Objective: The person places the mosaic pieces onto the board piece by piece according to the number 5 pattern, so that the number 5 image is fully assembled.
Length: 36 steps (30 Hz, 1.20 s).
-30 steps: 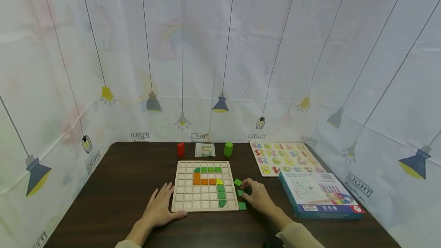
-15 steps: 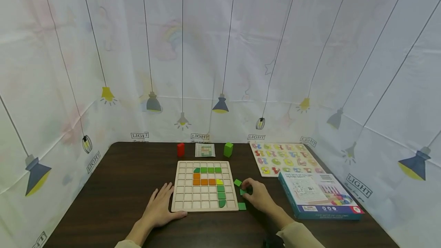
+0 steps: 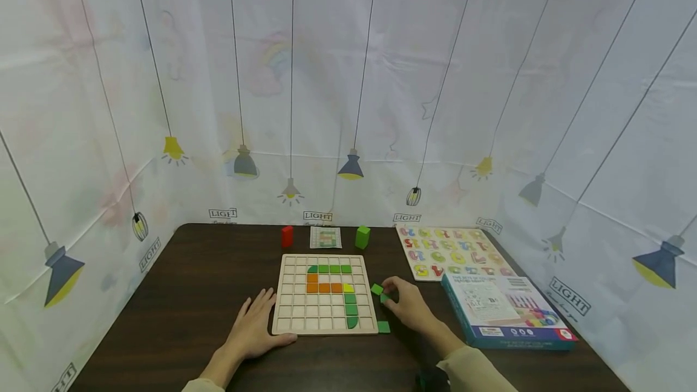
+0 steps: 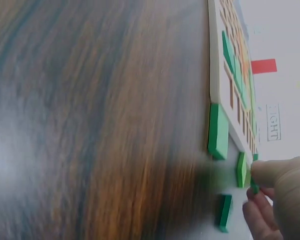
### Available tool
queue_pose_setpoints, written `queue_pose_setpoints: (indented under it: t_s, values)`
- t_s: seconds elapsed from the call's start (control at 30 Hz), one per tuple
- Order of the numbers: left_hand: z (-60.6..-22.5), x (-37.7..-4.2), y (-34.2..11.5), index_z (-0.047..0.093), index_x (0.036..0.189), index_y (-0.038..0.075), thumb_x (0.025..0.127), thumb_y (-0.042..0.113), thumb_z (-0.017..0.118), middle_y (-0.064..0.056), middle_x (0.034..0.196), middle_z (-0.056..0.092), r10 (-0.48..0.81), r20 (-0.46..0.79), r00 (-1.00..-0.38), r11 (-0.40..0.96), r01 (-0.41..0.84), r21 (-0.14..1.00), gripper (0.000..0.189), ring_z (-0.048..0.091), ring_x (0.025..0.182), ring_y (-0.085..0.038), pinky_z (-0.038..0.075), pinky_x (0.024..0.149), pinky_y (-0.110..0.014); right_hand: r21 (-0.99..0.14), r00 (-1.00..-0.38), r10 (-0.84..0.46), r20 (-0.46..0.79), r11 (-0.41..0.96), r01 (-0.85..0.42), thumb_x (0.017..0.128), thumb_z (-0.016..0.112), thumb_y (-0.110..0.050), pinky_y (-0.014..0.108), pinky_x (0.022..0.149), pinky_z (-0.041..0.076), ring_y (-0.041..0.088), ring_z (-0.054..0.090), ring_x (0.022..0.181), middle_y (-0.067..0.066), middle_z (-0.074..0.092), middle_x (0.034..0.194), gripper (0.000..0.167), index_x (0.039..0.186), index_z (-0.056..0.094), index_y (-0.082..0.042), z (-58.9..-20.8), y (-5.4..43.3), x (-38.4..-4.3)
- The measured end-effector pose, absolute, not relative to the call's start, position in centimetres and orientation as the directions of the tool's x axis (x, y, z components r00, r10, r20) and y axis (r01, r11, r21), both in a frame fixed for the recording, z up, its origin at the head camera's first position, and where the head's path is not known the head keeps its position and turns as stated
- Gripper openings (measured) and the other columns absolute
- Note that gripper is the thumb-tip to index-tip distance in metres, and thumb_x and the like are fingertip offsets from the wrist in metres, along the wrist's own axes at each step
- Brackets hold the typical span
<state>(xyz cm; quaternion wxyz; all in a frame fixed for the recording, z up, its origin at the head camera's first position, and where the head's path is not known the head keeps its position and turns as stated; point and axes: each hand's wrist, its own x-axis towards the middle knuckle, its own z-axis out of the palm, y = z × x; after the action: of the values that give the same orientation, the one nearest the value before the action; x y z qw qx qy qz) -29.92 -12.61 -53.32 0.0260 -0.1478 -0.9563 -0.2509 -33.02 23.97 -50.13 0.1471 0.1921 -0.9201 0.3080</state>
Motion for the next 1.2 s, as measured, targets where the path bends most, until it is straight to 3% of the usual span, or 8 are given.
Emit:
queue_pose_setpoints:
  t_s: [0.2, 0.47, 0.73, 1.2]
  values:
    - [-53.5, -29.9, -12.7, 0.034, 0.145, 0.002, 0.068, 0.076, 0.062, -0.017, 0.151, 0.027, 0.269, 0.128, -0.954, 0.831, 0.298, 0.469, 0.111, 0.017, 0.140, -0.033, 0.006, 0.111, -0.054, -0.535, -0.849, -0.310, 0.429, 0.670, -0.515, 0.078, 0.073, 0.004, 0.031, 0.068, 0.053, 0.015, 0.061, 0.080, 0.004, 0.064, 0.091, 0.034, 0.109, 0.061, 0.001, -50.0, 22.1, -32.7]
    - [-53.7, -30.0, -12.7, 0.034, 0.146, 0.003, 0.067, 0.078, 0.060, -0.017, 0.151, 0.027, 0.268, 0.126, -0.955, 0.832, 0.296, 0.469, 0.112, 0.017, 0.141, -0.033, 0.006, 0.112, -0.054, -0.535, -0.789, -0.418, 0.450, 0.582, -0.613, 0.079, 0.068, 0.007, 0.036, 0.069, 0.055, 0.024, 0.063, 0.082, 0.011, 0.066, 0.091, 0.032, 0.109, 0.060, 0.005, -49.9, 19.3, -32.4]
    - [-53.4, -30.0, -12.6, 0.033, 0.146, 0.003, 0.067, 0.079, 0.059, -0.017, 0.152, 0.026, 0.272, 0.122, -0.955, 0.831, 0.296, 0.471, 0.113, 0.017, 0.141, -0.033, 0.006, 0.112, -0.054, -0.547, -0.781, -0.501, 0.372, 0.561, -0.621, 0.082, 0.068, 0.001, 0.028, 0.072, 0.053, 0.017, 0.062, 0.085, 0.004, 0.065, 0.093, 0.031, 0.112, 0.060, 0.002, -50.1, 17.1, -31.5]
    - [-53.1, -29.6, -12.6, 0.034, 0.145, 0.001, 0.067, 0.075, 0.063, -0.018, 0.151, 0.027, 0.275, 0.133, -0.952, 0.827, 0.304, 0.473, 0.112, 0.018, 0.140, -0.033, 0.007, 0.112, -0.054, -0.548, -0.750, -0.573, 0.330, 0.532, -0.646, 0.080, 0.071, -0.003, 0.026, 0.076, 0.052, 0.010, 0.061, 0.086, 0.000, 0.066, 0.094, 0.035, 0.113, 0.061, -0.005, -50.6, 16.2, -31.1]
